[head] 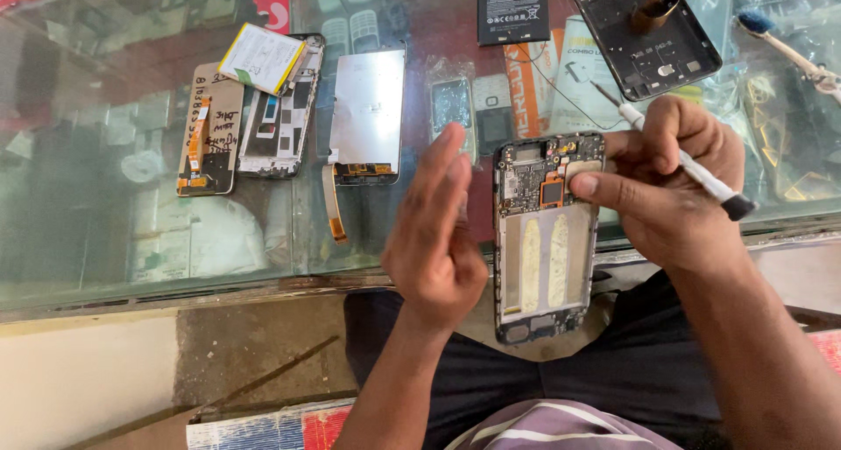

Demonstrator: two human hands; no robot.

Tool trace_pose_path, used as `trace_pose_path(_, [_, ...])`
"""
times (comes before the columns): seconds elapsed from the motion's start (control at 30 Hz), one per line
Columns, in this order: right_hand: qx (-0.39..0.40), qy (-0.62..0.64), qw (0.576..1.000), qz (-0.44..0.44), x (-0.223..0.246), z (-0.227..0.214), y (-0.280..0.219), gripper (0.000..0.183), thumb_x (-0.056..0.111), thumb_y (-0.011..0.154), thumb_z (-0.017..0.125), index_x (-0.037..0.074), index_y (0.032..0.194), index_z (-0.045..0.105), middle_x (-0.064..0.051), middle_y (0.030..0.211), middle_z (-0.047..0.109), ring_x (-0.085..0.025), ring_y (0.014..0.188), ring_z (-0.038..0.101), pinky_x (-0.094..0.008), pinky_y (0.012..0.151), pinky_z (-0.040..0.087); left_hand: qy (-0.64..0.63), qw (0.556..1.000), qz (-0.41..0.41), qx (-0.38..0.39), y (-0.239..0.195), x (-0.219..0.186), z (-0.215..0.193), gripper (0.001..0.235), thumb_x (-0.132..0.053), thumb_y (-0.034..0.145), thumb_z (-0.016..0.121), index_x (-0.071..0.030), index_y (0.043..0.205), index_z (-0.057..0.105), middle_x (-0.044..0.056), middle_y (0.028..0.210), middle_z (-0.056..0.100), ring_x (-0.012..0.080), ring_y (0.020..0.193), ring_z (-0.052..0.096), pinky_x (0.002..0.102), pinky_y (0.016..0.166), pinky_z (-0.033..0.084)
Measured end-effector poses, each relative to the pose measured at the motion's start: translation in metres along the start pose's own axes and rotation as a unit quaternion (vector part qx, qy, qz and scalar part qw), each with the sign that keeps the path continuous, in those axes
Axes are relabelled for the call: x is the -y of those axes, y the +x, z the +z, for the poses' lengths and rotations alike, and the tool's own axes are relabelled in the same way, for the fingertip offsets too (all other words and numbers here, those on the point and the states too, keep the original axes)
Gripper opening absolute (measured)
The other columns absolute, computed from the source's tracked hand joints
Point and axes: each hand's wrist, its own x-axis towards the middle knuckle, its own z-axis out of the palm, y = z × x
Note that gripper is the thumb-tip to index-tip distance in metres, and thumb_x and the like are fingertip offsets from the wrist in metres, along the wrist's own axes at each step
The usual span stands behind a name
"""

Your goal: The person works on a disassembled smartphone, connecting ribbon cables to the motherboard and using a toothbrush and a precision screwdriver to clean the interior of the phone frame. The person flips the frame to access different areas and continues cleaning along the edges.

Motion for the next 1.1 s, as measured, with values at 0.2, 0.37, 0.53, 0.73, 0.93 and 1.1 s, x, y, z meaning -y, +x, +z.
trace_pose_path(0.2, [0.011, -0.059, 0.997, -0.043, 0.012, 0.012, 0.001, 0.046, -0.008, 0.088, 0.084, 0.012, 0.082, 0.042, -0.006, 0.093, 0.071, -0.002, 0.086, 0.067, -0.016, 0.069, 0.055, -0.334, 0.868, -0.351, 0.113, 0.002, 0.000, -0.018, 0.044, -0.008, 0.104, 0.068, 0.003, 0.146, 0.058, 0.010, 0.114, 0.073, 0.0074, 0.096, 0.064, 0.021, 0.086, 0.052])
trace_pose_path(0.37, [0.028, -0.167, 0.985, -0.030, 0.024, 0.015, 0.000, 0.040, -0.006, 0.085, 0.078, 0.013, 0.079, 0.043, -0.011, 0.078, 0.067, -0.007, 0.072, 0.066, -0.019, 0.057, 0.051, -0.292, 0.889, -0.338, 0.102, -0.013, 0.001, -0.010, 0.030, -0.005, 0.104, 0.074, 0.006, 0.132, 0.070, 0.005, 0.095, 0.074, 0.0039, 0.081, 0.064, 0.020, 0.074, 0.052])
trace_pose_path(0.53, [0.041, -0.178, 0.982, -0.042, 0.026, 0.023, -0.007, 0.043, -0.010, 0.086, 0.077, 0.012, 0.076, 0.042, -0.020, 0.096, 0.071, -0.018, 0.090, 0.075, -0.022, 0.061, 0.060, -0.284, 0.899, -0.322, 0.084, -0.016, -0.001, -0.013, 0.023, -0.005, 0.102, 0.075, 0.004, 0.123, 0.071, 0.003, 0.093, 0.075, 0.0034, 0.080, 0.066, 0.019, 0.070, 0.053])
trace_pose_path(0.73, [0.043, -0.174, 0.983, -0.033, 0.033, 0.026, -0.019, 0.042, -0.012, 0.088, 0.077, 0.012, 0.079, 0.042, -0.022, 0.100, 0.072, -0.024, 0.095, 0.076, -0.023, 0.062, 0.063, -0.228, 0.939, -0.236, 0.102, -0.018, -0.002, -0.015, 0.020, -0.006, 0.102, 0.075, 0.005, 0.118, 0.071, 0.005, 0.091, 0.074, 0.0041, 0.078, 0.067, 0.018, 0.071, 0.056])
trace_pose_path(0.93, [0.111, -0.258, 0.947, -0.155, 0.028, 0.017, -0.011, 0.045, -0.009, 0.084, 0.079, 0.012, 0.069, 0.043, -0.014, 0.072, 0.062, -0.025, 0.092, 0.076, -0.027, 0.062, 0.059, -0.179, 0.955, -0.209, 0.110, -0.019, -0.002, -0.018, 0.013, -0.004, 0.101, 0.076, 0.003, 0.111, 0.074, 0.006, 0.083, 0.075, 0.0063, 0.070, 0.069, 0.019, 0.064, 0.055])
trace_pose_path(1.1, [0.122, -0.298, 0.932, -0.165, 0.025, 0.009, -0.008, 0.042, -0.006, 0.081, 0.080, 0.011, 0.071, 0.043, -0.019, 0.070, 0.064, -0.021, 0.073, 0.077, -0.027, 0.057, 0.057, -0.163, 0.963, -0.168, 0.130, -0.010, -0.005, -0.022, 0.016, -0.004, 0.097, 0.075, 0.000, 0.112, 0.072, 0.008, 0.087, 0.076, 0.0090, 0.072, 0.073, 0.020, 0.067, 0.056])
